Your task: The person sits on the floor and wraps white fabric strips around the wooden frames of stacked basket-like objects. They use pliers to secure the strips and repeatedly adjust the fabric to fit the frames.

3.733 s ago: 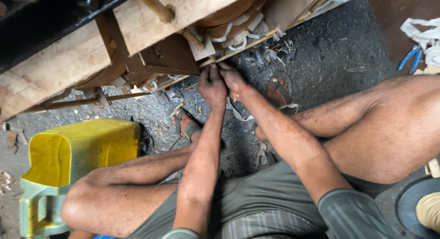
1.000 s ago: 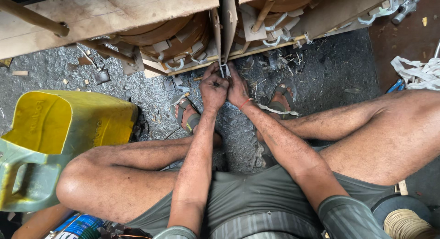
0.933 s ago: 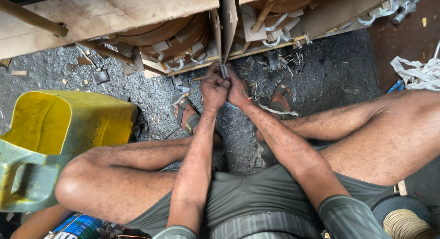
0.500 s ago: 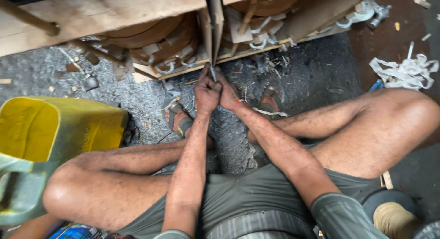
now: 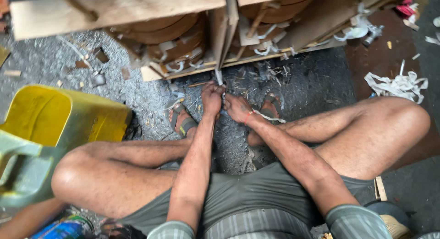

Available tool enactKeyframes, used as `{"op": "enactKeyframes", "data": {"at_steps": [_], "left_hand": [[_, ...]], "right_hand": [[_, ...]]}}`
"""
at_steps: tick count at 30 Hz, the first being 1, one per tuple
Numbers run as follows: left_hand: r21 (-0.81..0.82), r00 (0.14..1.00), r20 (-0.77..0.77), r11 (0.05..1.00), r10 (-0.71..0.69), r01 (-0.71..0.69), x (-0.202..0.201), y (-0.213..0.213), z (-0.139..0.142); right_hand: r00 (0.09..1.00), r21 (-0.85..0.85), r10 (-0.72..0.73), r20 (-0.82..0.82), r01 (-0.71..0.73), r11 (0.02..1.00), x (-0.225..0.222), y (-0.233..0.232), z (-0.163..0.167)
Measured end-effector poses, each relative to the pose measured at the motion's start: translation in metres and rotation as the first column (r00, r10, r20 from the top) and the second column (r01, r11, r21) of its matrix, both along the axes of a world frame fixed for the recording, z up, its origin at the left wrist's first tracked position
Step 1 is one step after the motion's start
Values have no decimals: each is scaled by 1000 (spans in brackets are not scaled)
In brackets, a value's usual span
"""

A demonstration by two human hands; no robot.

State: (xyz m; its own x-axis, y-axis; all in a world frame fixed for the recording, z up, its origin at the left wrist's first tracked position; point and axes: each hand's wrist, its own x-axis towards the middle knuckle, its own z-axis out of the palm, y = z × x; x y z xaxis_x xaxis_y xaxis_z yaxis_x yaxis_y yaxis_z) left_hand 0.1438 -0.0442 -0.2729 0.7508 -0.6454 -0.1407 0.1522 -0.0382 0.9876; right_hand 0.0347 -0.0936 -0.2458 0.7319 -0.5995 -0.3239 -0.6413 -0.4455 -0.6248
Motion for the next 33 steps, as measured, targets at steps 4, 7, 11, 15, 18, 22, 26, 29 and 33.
{"op": "enactKeyframes", "data": {"at_steps": [4, 7, 11, 15, 18, 22, 26, 29, 33], "left_hand": [[-198, 702, -678, 974, -220, 114, 12, 6, 1], [-284, 656, -721, 959, -222, 12, 5, 5, -3], [56, 943, -333, 998, -20, 41, -15, 0, -5], [133, 965, 248, 984, 86, -122, -23, 0, -1], [59, 949, 292, 988, 119, -142, -20, 2, 4], [4, 966, 229, 992, 119, -123, -17, 2, 2], [190, 999, 35, 981, 20, -26, -17, 5, -4], [51, 975, 205, 993, 92, -104, -16, 7, -4], [72, 963, 256, 991, 89, -110, -17, 5, -1]], "right_hand": [[988, 147, 153, -37, -146, 978, -18, 10, -10], [952, 143, 248, -178, -224, 964, -19, -16, -2], [994, -27, -76, -79, 74, 997, 19, -54, 18], [996, -64, -81, -23, 79, 995, 70, -52, 28], [974, -270, -225, 40, 227, 936, 90, -40, 23], [977, -448, -202, -71, 150, 881, 94, -36, 12], [965, -393, -261, -33, 228, 891, 94, -40, 5], [969, -346, -246, 23, 238, 907, 93, -41, 7], [993, -340, -105, 44, 114, 933, 90, -42, 17]]}}
